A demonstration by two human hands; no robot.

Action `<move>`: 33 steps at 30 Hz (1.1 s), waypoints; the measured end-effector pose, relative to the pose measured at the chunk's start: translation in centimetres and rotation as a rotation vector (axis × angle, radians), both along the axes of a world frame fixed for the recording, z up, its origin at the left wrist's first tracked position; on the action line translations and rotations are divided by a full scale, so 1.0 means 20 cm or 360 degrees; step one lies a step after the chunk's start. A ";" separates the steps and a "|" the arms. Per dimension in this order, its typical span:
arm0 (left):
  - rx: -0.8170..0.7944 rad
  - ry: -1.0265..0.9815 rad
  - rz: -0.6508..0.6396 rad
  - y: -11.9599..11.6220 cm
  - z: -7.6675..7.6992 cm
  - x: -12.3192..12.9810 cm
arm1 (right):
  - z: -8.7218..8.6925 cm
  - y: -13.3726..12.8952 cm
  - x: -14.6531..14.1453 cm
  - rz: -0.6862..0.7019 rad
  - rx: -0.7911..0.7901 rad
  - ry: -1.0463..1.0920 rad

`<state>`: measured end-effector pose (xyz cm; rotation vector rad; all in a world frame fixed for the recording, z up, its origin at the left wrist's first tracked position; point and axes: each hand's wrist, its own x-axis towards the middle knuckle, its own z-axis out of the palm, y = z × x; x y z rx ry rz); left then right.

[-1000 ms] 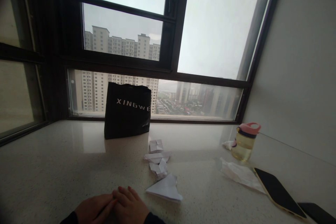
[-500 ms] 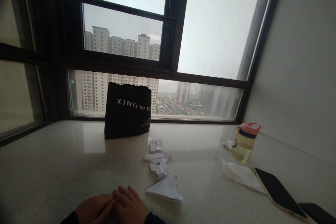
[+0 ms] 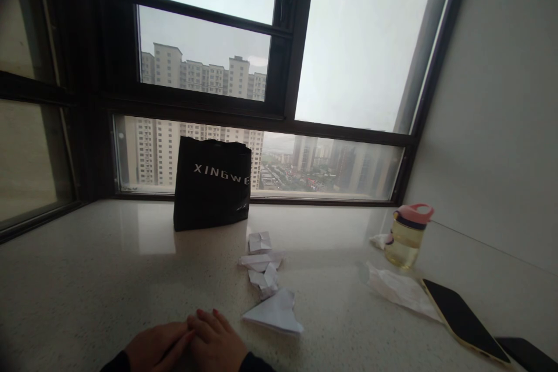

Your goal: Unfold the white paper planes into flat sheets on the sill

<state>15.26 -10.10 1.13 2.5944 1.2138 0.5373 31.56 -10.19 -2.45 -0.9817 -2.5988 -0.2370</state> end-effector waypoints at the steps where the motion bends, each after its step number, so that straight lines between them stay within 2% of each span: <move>1: 0.0002 0.0007 -0.0005 0.00 0.00 0.00 | 0.00 0.00 0.00 0.0003 -0.0002 0.0001; 21: 0.0003 0.0009 0.0021 0.00 -0.01 0.00 | 0.02 -0.01 0.00 0.0001 -0.0072 0.0008; 33: -0.0042 0.0022 -0.0036 0.03 -0.03 -0.01 | 0.01 0.00 0.01 0.0034 -0.0125 0.0040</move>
